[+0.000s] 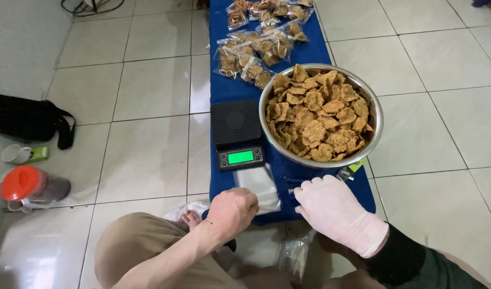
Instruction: Weighing fried chips on a digital scale and placing them into small plastic bags for packaging.
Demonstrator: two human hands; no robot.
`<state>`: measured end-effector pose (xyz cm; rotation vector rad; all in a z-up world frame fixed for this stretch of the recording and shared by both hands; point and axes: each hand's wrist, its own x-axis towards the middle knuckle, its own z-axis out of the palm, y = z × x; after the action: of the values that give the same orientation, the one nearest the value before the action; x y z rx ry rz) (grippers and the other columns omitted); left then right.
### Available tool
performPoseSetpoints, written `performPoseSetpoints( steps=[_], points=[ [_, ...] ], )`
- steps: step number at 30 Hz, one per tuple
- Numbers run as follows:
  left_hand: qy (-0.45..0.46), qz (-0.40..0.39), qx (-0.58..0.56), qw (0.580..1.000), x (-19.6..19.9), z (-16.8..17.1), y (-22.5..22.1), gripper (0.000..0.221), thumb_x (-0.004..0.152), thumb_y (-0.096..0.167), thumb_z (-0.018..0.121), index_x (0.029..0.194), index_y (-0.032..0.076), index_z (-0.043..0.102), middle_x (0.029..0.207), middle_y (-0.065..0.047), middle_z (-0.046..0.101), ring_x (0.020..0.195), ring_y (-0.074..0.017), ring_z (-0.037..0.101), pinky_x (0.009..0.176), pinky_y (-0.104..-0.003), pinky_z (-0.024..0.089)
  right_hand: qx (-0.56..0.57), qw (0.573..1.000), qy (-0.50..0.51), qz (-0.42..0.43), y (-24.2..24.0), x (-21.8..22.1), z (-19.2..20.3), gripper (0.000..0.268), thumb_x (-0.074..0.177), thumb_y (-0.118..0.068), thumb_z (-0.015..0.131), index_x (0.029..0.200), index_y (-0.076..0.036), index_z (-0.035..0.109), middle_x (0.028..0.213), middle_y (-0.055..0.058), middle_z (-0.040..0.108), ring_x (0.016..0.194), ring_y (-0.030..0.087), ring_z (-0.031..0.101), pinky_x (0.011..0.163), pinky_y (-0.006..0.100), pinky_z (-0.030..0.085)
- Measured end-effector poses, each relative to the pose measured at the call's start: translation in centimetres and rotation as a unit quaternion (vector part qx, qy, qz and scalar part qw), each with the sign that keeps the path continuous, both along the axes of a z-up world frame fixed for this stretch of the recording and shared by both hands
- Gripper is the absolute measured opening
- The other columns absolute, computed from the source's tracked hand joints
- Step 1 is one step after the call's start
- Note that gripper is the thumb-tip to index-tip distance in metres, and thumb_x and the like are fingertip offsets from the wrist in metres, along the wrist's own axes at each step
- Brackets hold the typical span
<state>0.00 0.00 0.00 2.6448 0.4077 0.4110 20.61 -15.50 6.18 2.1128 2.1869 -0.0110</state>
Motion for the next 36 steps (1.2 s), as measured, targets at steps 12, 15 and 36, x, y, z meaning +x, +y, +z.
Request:
performPoseSetpoints(
  steps=[12,15,36],
  points=[
    [0.121,0.146,-0.261,0.946,1.3,4.7,1.6,0.016,0.076,0.018,0.067,0.076,0.011,0.082,0.062,0.002,0.077,0.049,-0.0155,0.062,0.058,-0.027,0.056,0.036,0.999,0.027,0.015,-0.2,0.3,0.9,0.027,0.09,-0.034,0.066,0.107,-0.013,0.069,0.091,0.006,0.068,0.078,0.027,0.066,0.073,0.039,0.052],
    [0.087,0.135,-0.277,0.947,0.9,6.1,2.6,0.015,0.077,0.017,0.07,0.08,0.009,0.083,0.069,0.0,0.079,0.049,-0.0115,0.06,0.053,-0.025,0.054,0.016,0.999,0.046,0.006,0.0,0.4,1.3,0.027,0.09,-0.034,0.064,0.105,-0.013,0.07,0.091,0.006,0.069,0.08,0.027,0.067,0.075,0.04,0.052],
    [-0.138,-0.017,-0.424,0.895,1.1,12.6,2.4,0.011,0.081,-0.002,0.07,0.084,-0.003,0.081,0.095,-0.01,0.085,0.079,-0.0139,0.071,0.073,-0.026,0.058,0.158,0.768,0.605,-0.135,2.8,-0.1,9.2,0.04,0.075,-0.001,0.077,0.114,-0.002,0.075,0.084,0.003,0.078,0.077,0.011,0.072,0.075,0.022,0.06]
  ],
)
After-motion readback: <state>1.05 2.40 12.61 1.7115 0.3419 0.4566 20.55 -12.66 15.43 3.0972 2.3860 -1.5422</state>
